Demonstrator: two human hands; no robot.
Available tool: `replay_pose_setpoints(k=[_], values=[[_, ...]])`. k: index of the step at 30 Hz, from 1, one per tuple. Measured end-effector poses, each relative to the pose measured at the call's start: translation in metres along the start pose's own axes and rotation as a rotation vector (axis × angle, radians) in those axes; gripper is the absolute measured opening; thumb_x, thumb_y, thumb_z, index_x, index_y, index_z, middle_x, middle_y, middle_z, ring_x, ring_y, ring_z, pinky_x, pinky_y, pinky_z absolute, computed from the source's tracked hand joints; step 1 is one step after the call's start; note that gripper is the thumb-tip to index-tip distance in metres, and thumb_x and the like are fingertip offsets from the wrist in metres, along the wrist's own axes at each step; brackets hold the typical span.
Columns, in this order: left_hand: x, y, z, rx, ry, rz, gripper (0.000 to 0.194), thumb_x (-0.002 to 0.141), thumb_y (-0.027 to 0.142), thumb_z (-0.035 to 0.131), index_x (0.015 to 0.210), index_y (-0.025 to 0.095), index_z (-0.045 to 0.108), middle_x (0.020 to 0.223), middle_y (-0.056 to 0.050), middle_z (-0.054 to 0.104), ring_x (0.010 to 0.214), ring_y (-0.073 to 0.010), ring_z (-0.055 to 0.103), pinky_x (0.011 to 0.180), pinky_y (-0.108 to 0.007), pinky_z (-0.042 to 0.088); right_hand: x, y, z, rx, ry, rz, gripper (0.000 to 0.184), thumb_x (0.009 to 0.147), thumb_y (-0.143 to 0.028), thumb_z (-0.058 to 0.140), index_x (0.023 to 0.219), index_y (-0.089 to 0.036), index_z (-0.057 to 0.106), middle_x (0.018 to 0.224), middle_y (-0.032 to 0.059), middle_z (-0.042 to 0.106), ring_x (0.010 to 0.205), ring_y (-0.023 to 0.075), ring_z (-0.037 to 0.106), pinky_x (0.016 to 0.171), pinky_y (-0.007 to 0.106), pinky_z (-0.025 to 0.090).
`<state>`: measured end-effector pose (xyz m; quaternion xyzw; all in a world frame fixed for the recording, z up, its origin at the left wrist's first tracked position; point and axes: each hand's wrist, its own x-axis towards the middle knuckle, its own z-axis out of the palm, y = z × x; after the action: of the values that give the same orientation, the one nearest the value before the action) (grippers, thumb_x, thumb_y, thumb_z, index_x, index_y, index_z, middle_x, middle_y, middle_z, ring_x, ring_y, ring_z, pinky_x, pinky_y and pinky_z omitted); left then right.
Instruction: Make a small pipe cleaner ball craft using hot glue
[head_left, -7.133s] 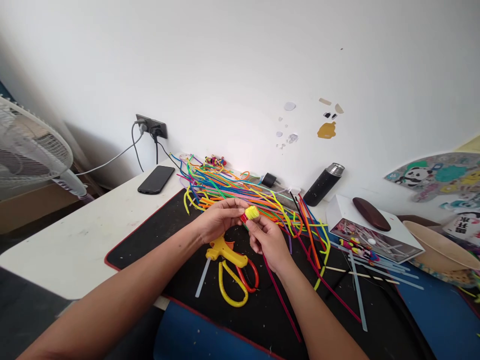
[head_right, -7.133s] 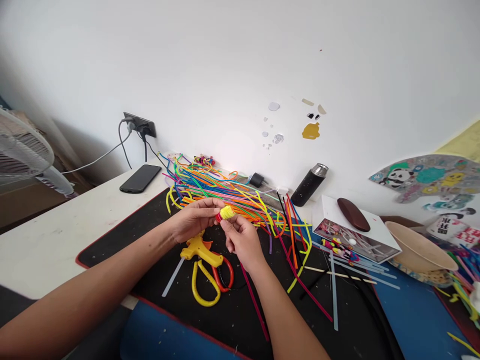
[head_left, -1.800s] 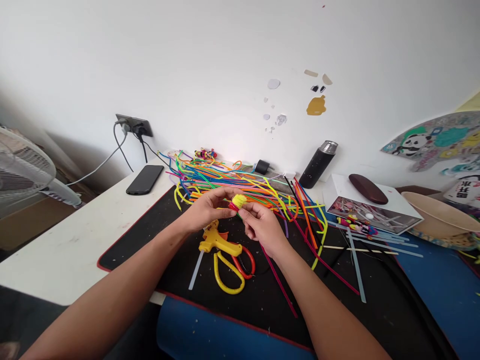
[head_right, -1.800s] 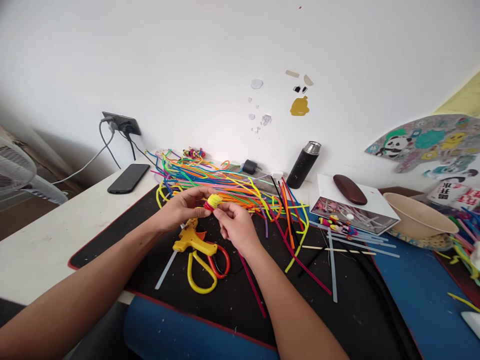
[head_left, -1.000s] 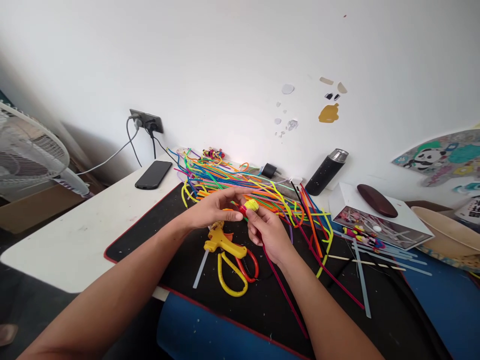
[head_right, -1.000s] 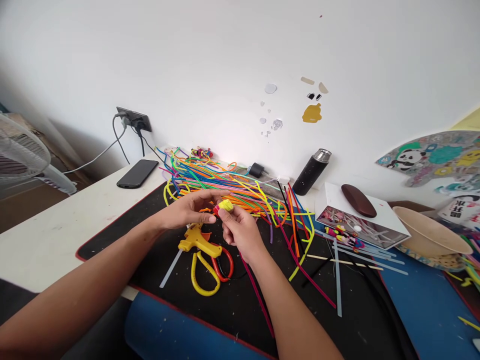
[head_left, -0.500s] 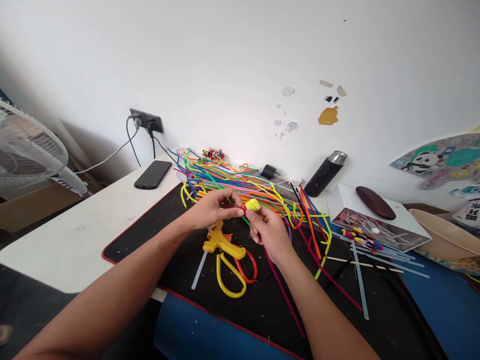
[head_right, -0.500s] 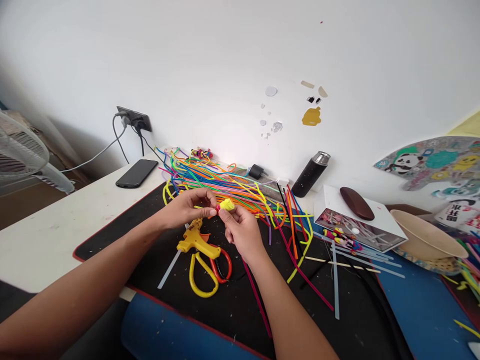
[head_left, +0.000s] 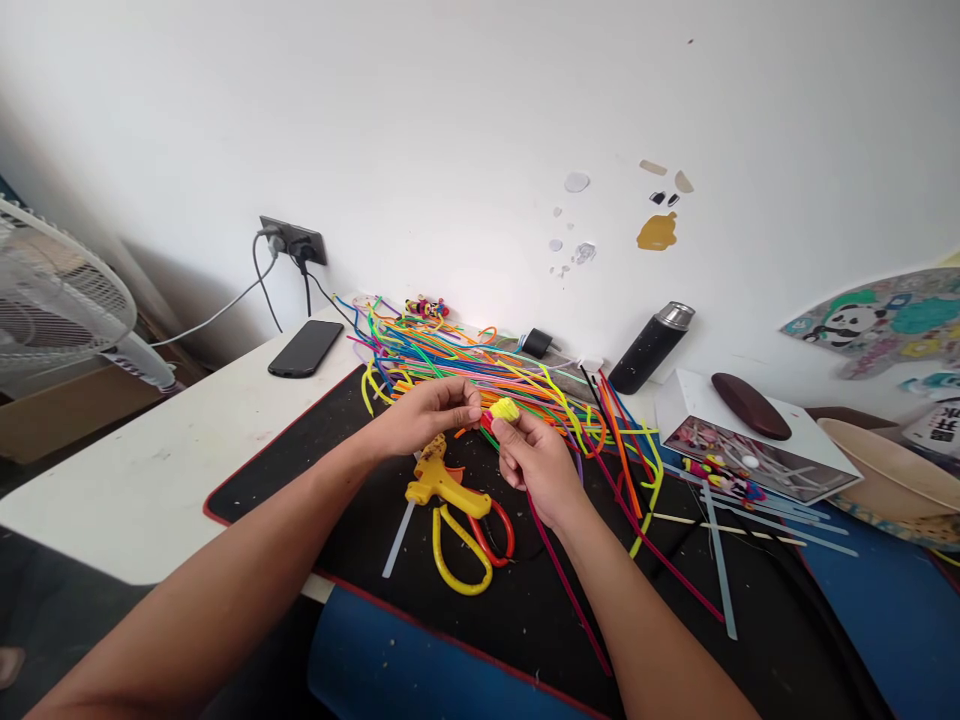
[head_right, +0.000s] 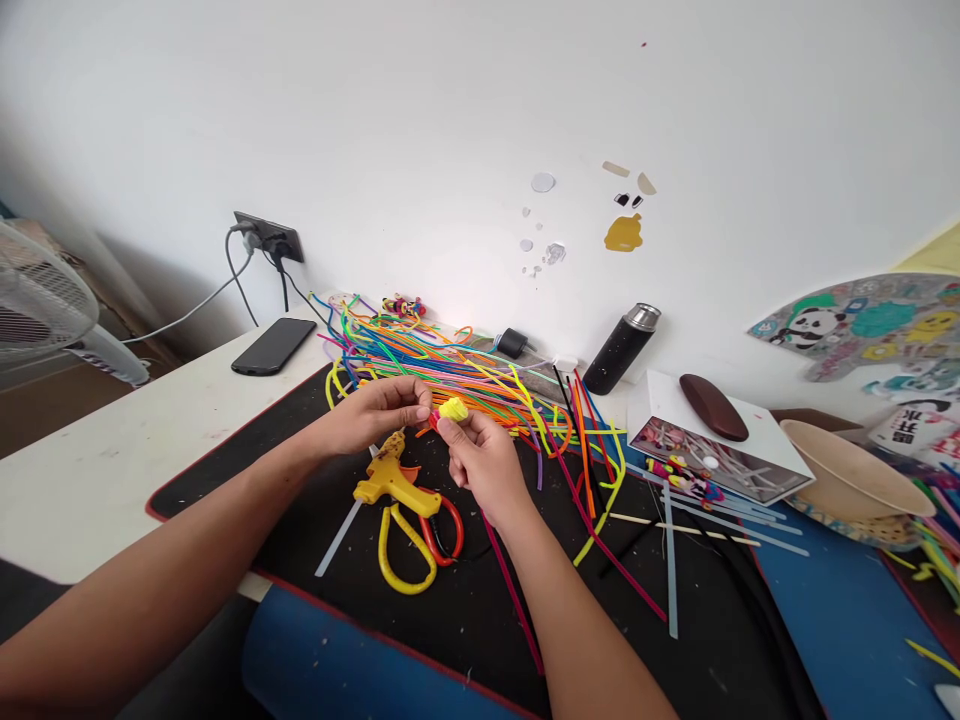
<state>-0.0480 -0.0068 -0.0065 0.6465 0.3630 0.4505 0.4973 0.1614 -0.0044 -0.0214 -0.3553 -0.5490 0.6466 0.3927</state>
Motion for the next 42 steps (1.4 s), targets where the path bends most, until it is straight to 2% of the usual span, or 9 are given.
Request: replay_pose_setpoints(k=[3,7,9,11,14,18,26,34,42], values=[[0.002,-0.004,-0.002,-0.027,0.092,-0.007,0.041,0.087,0.055,0.079,0.085,0.017,0.062,0.077,0.001,0.061,0.071,-0.0146,0.055,0.070,-0.028,0.046,-0.001,-0.003,0.002,0.036,-0.017,0.007,0.050,0.081,-0.063,0.084,0.087,-0.020,0.060,0.053,-0.0110,0.045,0.036,0.0058,0.040,0.036,0.019,0.020],[0.005,-0.012,-0.011,-0.053,0.327,-0.028,0.041,0.085,0.056,0.080,0.082,0.018,0.065,0.071,0.001,0.064,0.067,-0.0154,0.058,0.072,-0.031,0.049,-0.002,-0.006,0.002,0.080,-0.027,0.013,0.051,0.080,-0.062,0.086,0.082,-0.020,0.058,0.053,-0.0104,0.045,0.036,0.0052,0.040,0.036,0.019,0.019],[0.005,-0.014,-0.015,-0.049,0.396,-0.037,0.039,0.085,0.055,0.080,0.088,0.018,0.072,0.076,-0.003,0.072,0.076,-0.0196,0.066,0.083,-0.035,0.051,-0.002,-0.007,0.002,0.105,-0.028,0.017,0.052,0.079,-0.062,0.087,0.081,-0.020,0.057,0.053,-0.0102,0.045,0.036,0.0050,0.040,0.036,0.019,0.019],[0.005,-0.014,-0.016,-0.086,0.355,-0.020,0.042,0.084,0.051,0.083,0.110,0.018,0.078,0.100,-0.009,0.081,0.102,-0.0261,0.072,0.099,-0.040,0.050,-0.003,-0.008,0.002,0.129,-0.028,0.023,0.052,0.078,-0.063,0.088,0.081,-0.020,0.057,0.053,-0.0102,0.045,0.036,0.0049,0.040,0.036,0.019,0.018],[0.002,-0.007,-0.012,-0.210,0.114,0.026,0.061,0.085,0.046,0.086,0.139,0.024,0.070,0.134,-0.014,0.075,0.128,-0.0324,0.066,0.109,-0.045,0.047,-0.003,-0.009,0.003,0.149,-0.034,0.030,0.053,0.077,-0.063,0.088,0.083,-0.020,0.059,0.053,-0.0104,0.045,0.036,0.0048,0.040,0.036,0.018,0.019],[-0.002,0.002,-0.005,-0.231,-0.126,0.044,0.056,0.084,0.039,0.088,0.136,0.024,0.074,0.137,-0.013,0.073,0.128,-0.0312,0.066,0.106,-0.041,0.050,-0.003,-0.008,0.004,0.145,-0.039,0.031,0.052,0.078,-0.062,0.088,0.087,-0.019,0.061,0.054,-0.0109,0.044,0.037,0.0044,0.039,0.036,0.018,0.019],[-0.001,-0.001,-0.002,-0.195,-0.111,-0.017,0.043,0.078,0.023,0.088,0.121,0.022,0.080,0.127,-0.009,0.077,0.111,-0.0251,0.071,0.099,-0.037,0.054,-0.005,-0.002,0.008,0.116,-0.075,0.054,0.051,0.082,-0.063,0.084,0.080,-0.020,0.056,0.053,-0.0094,0.045,0.037,0.0053,0.040,0.036,0.019,0.020],[-0.002,-0.004,0.001,-0.417,-0.074,-0.056,0.043,0.081,0.034,0.089,0.120,0.017,0.080,0.101,-0.009,0.080,0.085,-0.0198,0.071,0.084,-0.033,0.053,-0.010,-0.003,0.012,0.132,-0.121,0.095,0.048,0.084,-0.064,0.081,0.088,-0.018,0.066,0.056,-0.0077,0.053,0.036,0.0072,0.049,0.036,0.018,0.028],[0.000,-0.011,-0.001,-0.586,-0.036,-0.059,0.044,0.083,0.046,0.084,0.111,0.013,0.082,0.100,-0.016,0.080,0.092,-0.0269,0.074,0.085,-0.036,0.055,-0.014,-0.003,0.020,0.125,-0.188,0.094,0.046,0.083,-0.060,0.082,0.087,-0.016,0.072,0.053,-0.0062,0.057,0.035,0.0082,0.053,0.034,0.017,0.028]])
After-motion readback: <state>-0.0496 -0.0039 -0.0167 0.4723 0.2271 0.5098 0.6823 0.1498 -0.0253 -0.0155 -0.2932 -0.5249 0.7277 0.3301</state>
